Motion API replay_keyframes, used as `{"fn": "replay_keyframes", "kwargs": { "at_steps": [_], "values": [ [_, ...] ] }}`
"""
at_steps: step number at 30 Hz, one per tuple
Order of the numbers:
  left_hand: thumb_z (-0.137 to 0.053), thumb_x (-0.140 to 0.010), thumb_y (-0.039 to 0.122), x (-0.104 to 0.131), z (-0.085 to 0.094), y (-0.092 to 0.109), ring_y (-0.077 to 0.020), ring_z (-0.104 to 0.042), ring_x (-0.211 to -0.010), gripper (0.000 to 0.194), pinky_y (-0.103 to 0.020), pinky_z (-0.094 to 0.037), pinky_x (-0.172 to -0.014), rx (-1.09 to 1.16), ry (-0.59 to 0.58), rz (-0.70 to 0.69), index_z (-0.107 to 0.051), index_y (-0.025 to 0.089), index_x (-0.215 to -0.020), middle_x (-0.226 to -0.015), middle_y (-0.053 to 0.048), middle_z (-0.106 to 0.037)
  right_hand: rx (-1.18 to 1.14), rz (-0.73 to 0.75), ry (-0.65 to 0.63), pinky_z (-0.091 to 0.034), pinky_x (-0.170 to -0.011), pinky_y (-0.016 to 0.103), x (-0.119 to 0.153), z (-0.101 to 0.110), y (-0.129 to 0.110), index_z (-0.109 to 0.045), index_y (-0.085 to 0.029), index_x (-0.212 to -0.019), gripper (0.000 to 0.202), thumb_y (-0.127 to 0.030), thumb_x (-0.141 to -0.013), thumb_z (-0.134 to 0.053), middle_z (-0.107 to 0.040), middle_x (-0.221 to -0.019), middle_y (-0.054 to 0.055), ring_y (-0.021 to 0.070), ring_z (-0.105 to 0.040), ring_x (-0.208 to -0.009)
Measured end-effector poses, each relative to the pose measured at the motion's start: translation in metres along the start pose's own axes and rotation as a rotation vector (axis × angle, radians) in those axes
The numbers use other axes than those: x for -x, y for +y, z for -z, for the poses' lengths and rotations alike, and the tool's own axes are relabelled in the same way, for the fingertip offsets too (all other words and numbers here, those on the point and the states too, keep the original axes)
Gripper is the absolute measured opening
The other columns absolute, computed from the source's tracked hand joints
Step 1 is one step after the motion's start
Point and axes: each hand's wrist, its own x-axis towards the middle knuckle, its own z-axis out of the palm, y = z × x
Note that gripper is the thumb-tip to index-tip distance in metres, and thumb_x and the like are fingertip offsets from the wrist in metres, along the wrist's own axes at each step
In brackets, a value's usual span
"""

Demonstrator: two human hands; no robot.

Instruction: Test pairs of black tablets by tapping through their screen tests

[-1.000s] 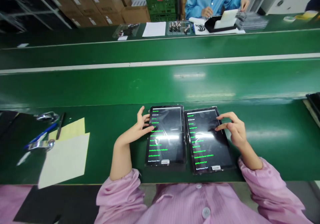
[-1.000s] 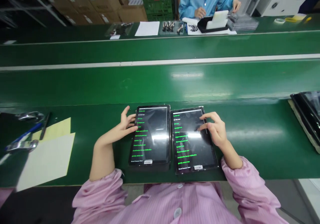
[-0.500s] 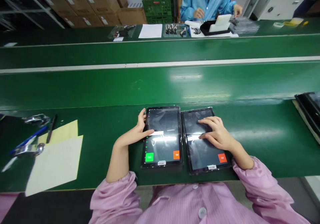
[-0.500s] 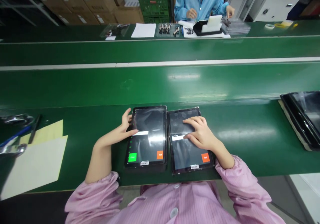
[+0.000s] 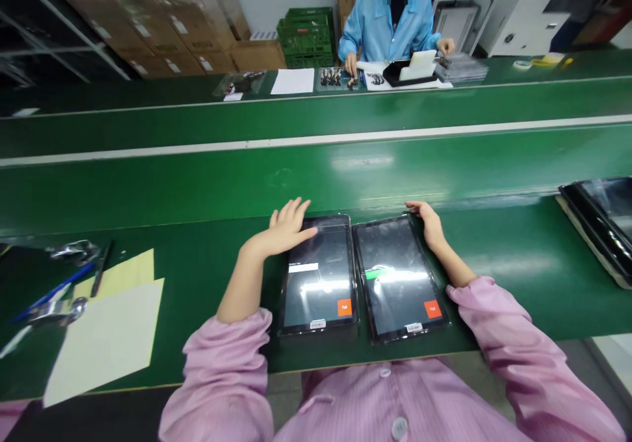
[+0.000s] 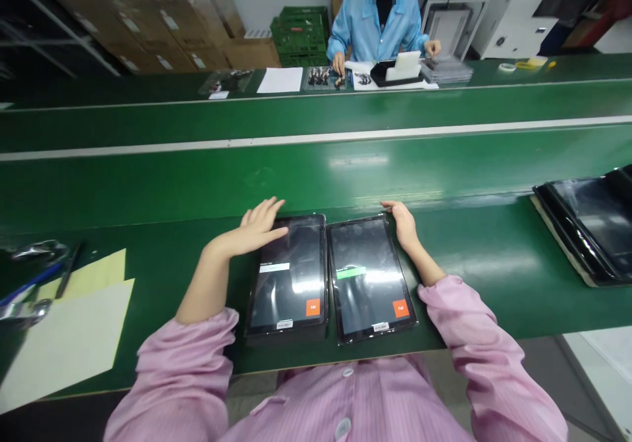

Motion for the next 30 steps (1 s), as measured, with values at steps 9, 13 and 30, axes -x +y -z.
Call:
{"fn": "replay_keyframes", "kwargs": {
  "at_steps": [9, 13, 30],
  "values": [
    [-0.078, -0.062, 0.055, -0.019, 0.011, 0.034, -0.0391, -0.031, -0.146, 0.128, -0.054, -0.025, -0.118, -0.240, -0.350, -0.238, -0.003, 0.019, -0.160, -0.161, -0.021, -0.029, -0.003, 0.058, -0.304, -0.045, -0.099, 0.046, -0.001, 0.005, -0.005, -0.068, -0.026, -0.117, 0.060, -0.074, -0.091, -0.045, -0.069, -0.101, 0.006, 0.0286, -0.062, -0.101],
    [-0.086, -0.052, 0.046, -0.004, 0.003, 0.041, -0.0440, -0.017, -0.150, 0.148, -0.070, -0.006, -0.115, -0.400, -0.371, -0.172, 0.015, 0.020, -0.157, -0.162, -0.029, -0.018, -0.024, 0.044, -0.334, -0.046, -0.096, 0.046, -0.001, 0.006, -0.005, -0.061, -0.025, -0.125, 0.062, -0.073, -0.092, -0.043, -0.067, -0.100, 0.006, 0.0278, -0.062, -0.097],
    [-0.047, -0.098, 0.044, 0.036, -0.020, 0.079, -0.0397, -0.014, -0.152, 0.063, -0.068, -0.007, -0.119, -0.656, -0.101, -0.182, -0.047, 0.001, -0.143, -0.162, -0.028, -0.016, 0.553, 0.387, -0.353, -0.033, -0.105, 0.059, 0.016, 0.022, -0.041, -0.081, -0.031, -0.084, 0.070, -0.061, -0.102, -0.020, -0.050, -0.139, 0.006, 0.0356, -0.041, -0.125]
  ]
}}
